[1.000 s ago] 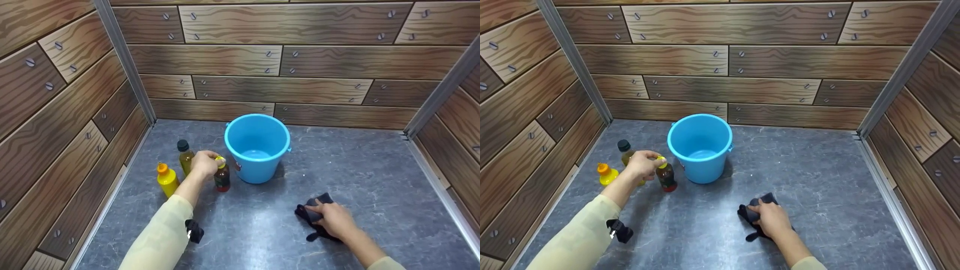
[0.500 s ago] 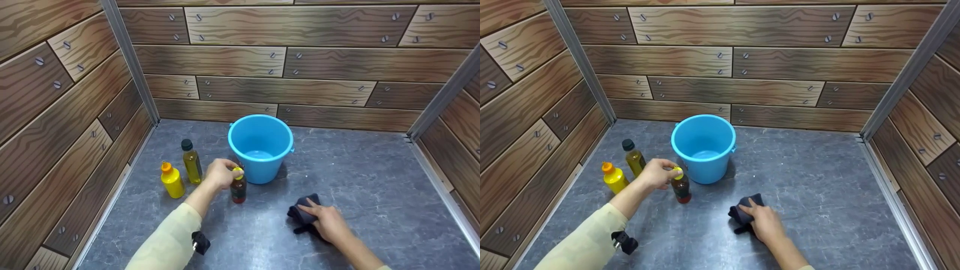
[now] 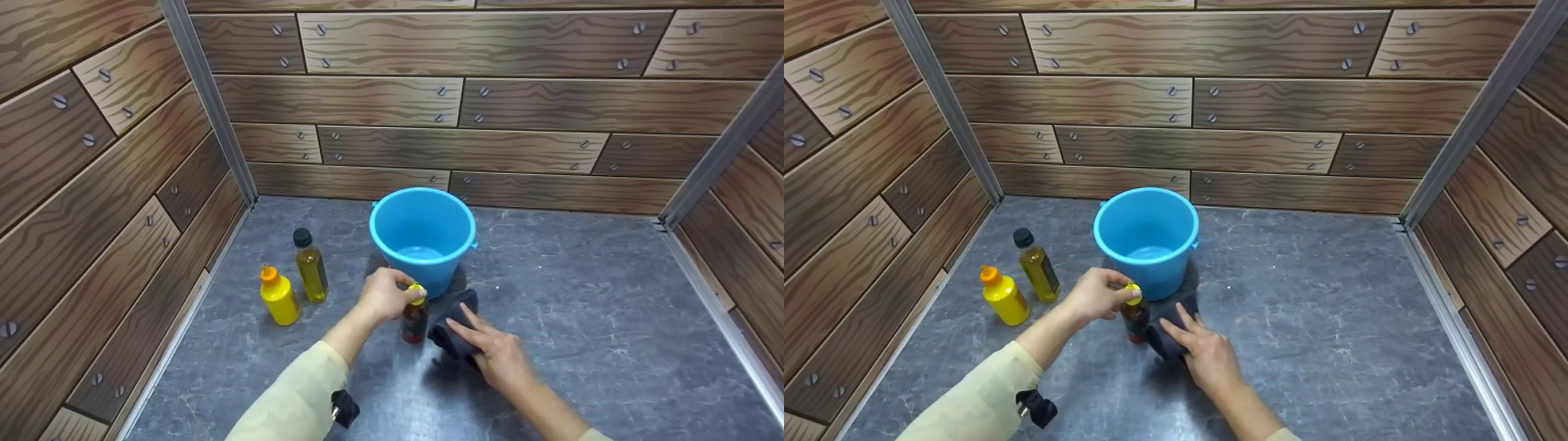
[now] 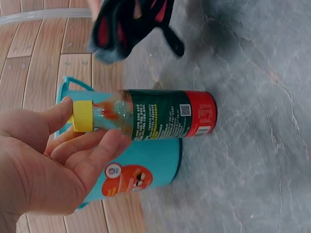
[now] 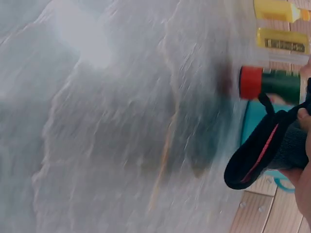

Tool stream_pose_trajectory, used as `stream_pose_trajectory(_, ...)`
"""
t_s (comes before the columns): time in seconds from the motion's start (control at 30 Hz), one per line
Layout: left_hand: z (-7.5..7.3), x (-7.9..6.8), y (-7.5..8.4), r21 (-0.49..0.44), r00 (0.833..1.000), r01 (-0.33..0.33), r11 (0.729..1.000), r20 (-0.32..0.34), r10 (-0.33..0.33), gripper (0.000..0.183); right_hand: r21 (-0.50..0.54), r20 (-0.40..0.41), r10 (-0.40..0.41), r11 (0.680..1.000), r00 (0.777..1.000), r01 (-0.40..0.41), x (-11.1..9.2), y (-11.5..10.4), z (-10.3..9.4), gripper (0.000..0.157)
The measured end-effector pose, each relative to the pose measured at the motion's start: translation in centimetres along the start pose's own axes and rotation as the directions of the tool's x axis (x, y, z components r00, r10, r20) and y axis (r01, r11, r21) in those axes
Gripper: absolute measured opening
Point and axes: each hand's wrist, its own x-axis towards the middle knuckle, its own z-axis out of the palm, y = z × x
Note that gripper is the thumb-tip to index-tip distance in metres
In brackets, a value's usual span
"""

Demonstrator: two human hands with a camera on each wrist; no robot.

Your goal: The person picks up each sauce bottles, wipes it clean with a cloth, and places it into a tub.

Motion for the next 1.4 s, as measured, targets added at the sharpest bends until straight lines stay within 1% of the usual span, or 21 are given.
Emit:
stream_pose_trajectory(0.1, 0.6, 0.0, 0.2, 0.019, 1.000, -0.025, 1.000, -0.014, 0.025, 0.027, -0.001, -0.053, -0.050, 0.999, 0.997, 0.051, 0.6, -0.6, 0.6, 0.098)
stream_pose_trajectory(0.17, 1.0, 0.0, 0.3, 0.030, 0.999, -0.039, 0.999, -0.021, 0.040, 0.027, -0.002, -0.076, -0.065, 0.998, 0.995, 0.065, 0.9, -0.8, 1.0, 0.099)
stream_pose_trajectory(0.3, 1.6, -0.1, 0.6, 0.037, 0.997, -0.067, 0.997, -0.030, 0.068, 0.023, -0.015, -0.113, -0.073, 0.997, 0.991, 0.072, 1.2, -1.0, 1.5, 0.093)
stream_pose_trajectory(0.43, 1.7, -0.1, 0.7, 0.043, 0.995, -0.089, 0.995, -0.032, 0.090, 0.022, -0.011, -0.142, -0.069, 0.998, 0.987, 0.068, 1.4, -1.1, 1.9, 0.086)
stream_pose_trajectory(0.67, 1.1, -0.1, 0.6, 0.066, 0.994, -0.108, 0.992, -0.025, 0.110, 0.021, 0.014, -0.131, -0.036, 0.999, 0.991, 0.038, 1.9, -1.6, 2.8, 0.087)
stream_pose_trajectory(0.9, 0.8, 0.2, 0.5, 0.071, 0.995, -0.094, 0.993, -0.020, 0.096, 0.019, 0.021, -0.151, -0.046, 0.999, 0.987, 0.050, 2.3, -1.9, 3.5, 0.084)
stream_pose_trajectory(1.13, 0.8, 0.3, 0.6, 0.090, 0.994, -0.106, 0.990, -0.010, 0.107, 0.018, 0.023, -0.137, -0.051, 0.998, 0.989, 0.055, 2.4, -1.8, 3.6, 0.081)
stream_pose_trajectory(1.27, 0.8, 0.3, 0.8, 0.098, 0.992, -0.121, 0.988, -0.008, 0.122, 0.017, 0.017, -0.128, -0.056, 0.998, 0.990, 0.059, 2.4, -1.8, 3.8, 0.084)
stream_pose_trajectory(1.4, 0.9, 0.2, 0.7, 0.099, 0.992, -0.121, 0.988, -0.009, 0.122, 0.016, 0.005, -0.093, -0.042, 0.999, 0.995, 0.043, 1.9, -1.8, 4.2, 0.089)
